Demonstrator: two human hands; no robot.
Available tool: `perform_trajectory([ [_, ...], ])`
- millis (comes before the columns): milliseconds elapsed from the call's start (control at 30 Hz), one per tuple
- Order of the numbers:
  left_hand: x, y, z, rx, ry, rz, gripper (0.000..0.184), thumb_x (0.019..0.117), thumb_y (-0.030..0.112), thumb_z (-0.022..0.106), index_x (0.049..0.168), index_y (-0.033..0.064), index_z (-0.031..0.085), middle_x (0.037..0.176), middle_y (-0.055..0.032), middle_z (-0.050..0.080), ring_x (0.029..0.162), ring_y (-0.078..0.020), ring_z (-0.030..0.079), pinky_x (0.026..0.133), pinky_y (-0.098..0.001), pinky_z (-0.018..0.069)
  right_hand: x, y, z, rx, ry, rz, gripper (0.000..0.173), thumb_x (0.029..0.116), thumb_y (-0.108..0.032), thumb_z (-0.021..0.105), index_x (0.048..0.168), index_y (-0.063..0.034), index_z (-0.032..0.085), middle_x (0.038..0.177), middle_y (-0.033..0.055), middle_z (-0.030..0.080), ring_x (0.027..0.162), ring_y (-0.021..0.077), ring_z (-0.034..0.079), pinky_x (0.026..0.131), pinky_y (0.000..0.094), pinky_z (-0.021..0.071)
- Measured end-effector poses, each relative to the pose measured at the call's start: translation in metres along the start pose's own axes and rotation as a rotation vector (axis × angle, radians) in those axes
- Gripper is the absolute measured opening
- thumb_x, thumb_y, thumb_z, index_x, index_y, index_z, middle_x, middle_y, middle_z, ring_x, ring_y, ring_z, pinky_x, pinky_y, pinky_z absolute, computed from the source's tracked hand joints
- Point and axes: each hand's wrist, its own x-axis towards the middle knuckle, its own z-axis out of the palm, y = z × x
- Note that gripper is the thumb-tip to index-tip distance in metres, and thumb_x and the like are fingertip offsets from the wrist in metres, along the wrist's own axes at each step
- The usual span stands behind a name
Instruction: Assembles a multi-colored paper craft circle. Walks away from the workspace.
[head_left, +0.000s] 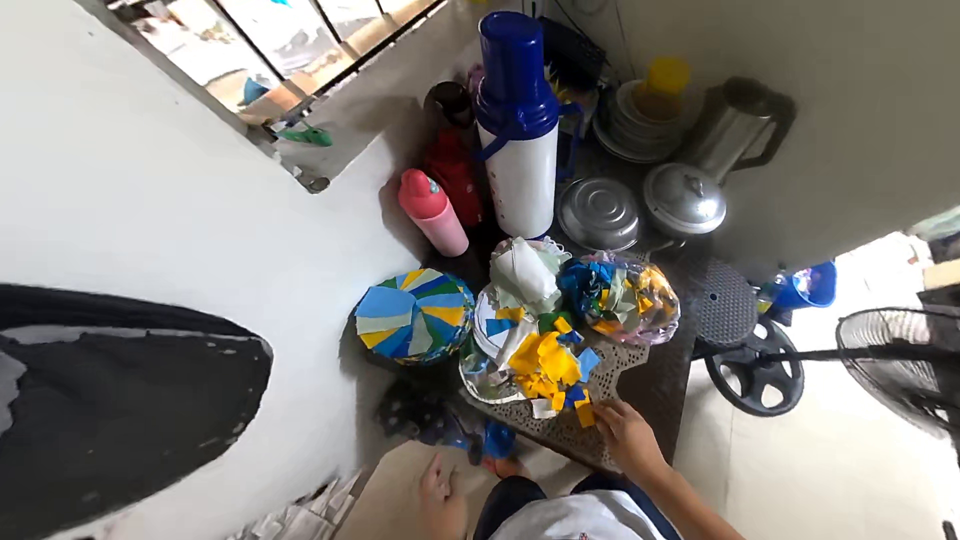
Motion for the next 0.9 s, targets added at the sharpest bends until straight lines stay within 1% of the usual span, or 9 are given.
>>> perform_trajectory([
  [67,-0.01,0.032,0.023,-0.055,0.027,0.063,0.049,0.1007,0.003,0.054,0.147,-0.0107,0.044,0.149,-0.0347,0.046,0.137,-0.0463,0.047,0.113,-0.0552,0.0405,0.004,0.013,-0.014,-0.027,-0.056,-0.029,0.035,0.1048,-0.014,0.053,0.136,-0.008,0.067,0.135,0.0193,0.065,0.124,0.0355,0.063,0.106,0.0516,0.0495],
  [167,-0.008,0.08,0.056,-0.076,0.104,0.167,0.045,0.1006,0.006,0.055,0.143,-0.0099,0.05,0.142,-0.0318,0.054,0.127,-0.0419,0.056,0.105,-0.0526,0.0476,0.012,0.04,-0.029,0.083,-0.105,-0.035,0.034,0.1039,-0.011,0.054,0.134,-0.0044,0.067,0.126,0.0208,0.068,0.112,0.0331,0.069,0.101,0.0473,0.0535],
  [267,0.007,0.125,0.075,-0.088,0.121,0.136,0.04,0.1034,0.008,0.054,0.14,-0.0079,0.054,0.139,-0.0274,0.058,0.124,-0.0356,0.059,0.104,-0.0479,0.0487,0.013,0.061,-0.039,0.208,-0.099,-0.06,0.031,0.1012,-0.004,0.057,0.129,0.0022,0.069,0.123,0.024,0.07,0.112,0.0343,0.069,0.102,0.0457,0.0534],
  [367,0.029,0.16,0.082,-0.088,0.124,0.097,0.036,0.1054,0.008,0.051,0.137,-0.0078,0.057,0.136,-0.0249,0.061,0.126,-0.0312,0.06,0.108,-0.0437,0.0474,0.017,0.067,-0.046,0.227,-0.129,-0.078,0.03,0.0999,-0.002,0.059,0.128,0.0034,0.069,0.123,0.0243,0.07,0.114,0.0345,0.069,0.104,0.0462,0.0525],
  [433,0.044,0.176,0.082,-0.039,0.095,0.038,0.035,0.1069,0.01,0.049,0.136,-0.0053,0.059,0.134,-0.0234,0.063,0.125,-0.0302,0.061,0.109,-0.0441,0.0466,0.018,0.066,-0.048,0.222,-0.158,-0.064,0.03,0.1003,-0.003,0.059,0.128,0.0037,0.068,0.123,0.0245,0.069,0.111,0.0346,0.07,0.102,0.0467,0.0535],
  [533,0.069,0.184,0.087,-0.016,0.043,-0.098,0.034,0.1064,0.011,0.05,0.135,-0.0034,0.061,0.134,-0.0218,0.063,0.126,-0.0302,0.06,0.109,-0.0461,0.0454,0.021,0.066,-0.046,0.216,-0.153,-0.048,0.029,0.101,-0.004,0.059,0.127,0.0022,0.069,0.119,0.0235,0.071,0.101,0.0332,0.072,0.094,0.0462,0.0571],
  [633,0.08,0.178,0.094,-0.017,0.031,-0.182,0.033,0.1039,0.009,0.054,0.133,-0.0037,0.062,0.133,-0.0221,0.063,0.126,-0.0318,0.059,0.107,-0.0482,0.0457,0.021,0.068,-0.044,0.219,-0.141,-0.046,0.028,0.1013,-0.005,0.058,0.126,0.0018,0.07,0.117,0.0227,0.072,0.097,0.0322,0.073,0.092,0.0458,0.0581],
  [767,0.079,0.172,0.102,-0.099,0.081,-0.179,0.03,0.1018,0.006,0.057,0.129,-0.0057,0.063,0.128,-0.0231,0.064,0.12,-0.031,0.061,0.104,-0.0466,0.0476,0.017,0.064,-0.04,0.229,-0.076,-0.022,0.027,0.1006,-0.004,0.059,0.124,0.0017,0.071,0.117,0.0225,0.072,0.099,0.0329,0.073,0.094,0.0462,0.0577],
  [900,0.076,0.169,0.102,-0.167,0.1,-0.121,0.033,0.1007,0.002,0.058,0.132,-0.0067,0.059,0.126,-0.0232,0.064,0.115,-0.0285,0.063,0.101,-0.0421,0.0499,0.01,0.061,-0.029,0.216,0.042,-0.018,0.025,0.0983,-0.003,0.061,0.12,0.0017,0.073,0.114,0.0221,0.073,0.103,0.0342,0.072,0.095,0.0486,0.0565],
])
